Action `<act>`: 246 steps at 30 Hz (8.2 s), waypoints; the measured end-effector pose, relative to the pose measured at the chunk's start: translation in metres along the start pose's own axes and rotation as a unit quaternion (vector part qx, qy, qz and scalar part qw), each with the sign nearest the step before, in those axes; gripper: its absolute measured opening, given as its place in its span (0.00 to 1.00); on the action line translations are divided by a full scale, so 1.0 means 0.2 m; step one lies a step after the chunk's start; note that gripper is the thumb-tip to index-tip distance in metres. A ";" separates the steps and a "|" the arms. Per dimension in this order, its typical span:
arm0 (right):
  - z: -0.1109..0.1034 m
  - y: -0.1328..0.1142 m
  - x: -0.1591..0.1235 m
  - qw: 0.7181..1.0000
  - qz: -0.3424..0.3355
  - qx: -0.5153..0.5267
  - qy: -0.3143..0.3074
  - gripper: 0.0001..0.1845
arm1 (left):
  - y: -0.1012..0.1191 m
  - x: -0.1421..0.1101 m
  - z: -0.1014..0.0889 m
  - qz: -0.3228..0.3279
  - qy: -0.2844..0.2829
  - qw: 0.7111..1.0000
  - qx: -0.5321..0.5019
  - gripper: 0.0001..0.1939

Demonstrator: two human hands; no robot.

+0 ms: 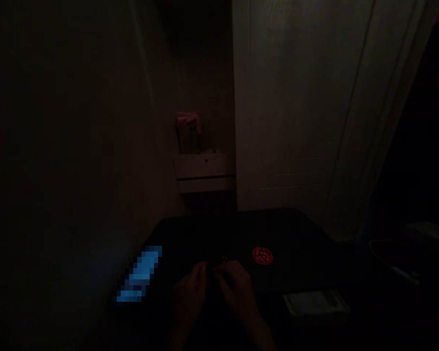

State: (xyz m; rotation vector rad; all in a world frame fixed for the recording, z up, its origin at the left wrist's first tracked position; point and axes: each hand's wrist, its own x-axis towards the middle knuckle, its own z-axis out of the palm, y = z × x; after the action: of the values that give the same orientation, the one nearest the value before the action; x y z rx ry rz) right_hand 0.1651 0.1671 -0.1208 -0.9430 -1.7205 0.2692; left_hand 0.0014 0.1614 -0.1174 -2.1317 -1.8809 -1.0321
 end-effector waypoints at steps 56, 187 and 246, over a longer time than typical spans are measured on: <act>0.00 0.00 -0.01 1.000 -0.016 -0.019 0.017 0.18 | 0.00 -0.01 0.02 0.011 0.020 1.000 0.000 0.14; 0.00 0.02 -0.02 0.999 -0.033 0.035 -0.007 0.10 | -0.01 -0.01 0.02 0.014 0.024 1.000 0.003 0.14; 0.01 0.04 -0.02 0.999 -0.039 0.034 -0.012 0.15 | 0.00 0.00 0.01 0.003 0.007 1.000 0.004 0.15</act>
State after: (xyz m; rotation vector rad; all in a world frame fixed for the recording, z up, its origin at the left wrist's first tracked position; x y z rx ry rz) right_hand 0.1678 0.1701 -0.1289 -0.8241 -1.7556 0.2879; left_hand 0.0023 0.1616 -0.1189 -2.1188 -1.8689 -1.0323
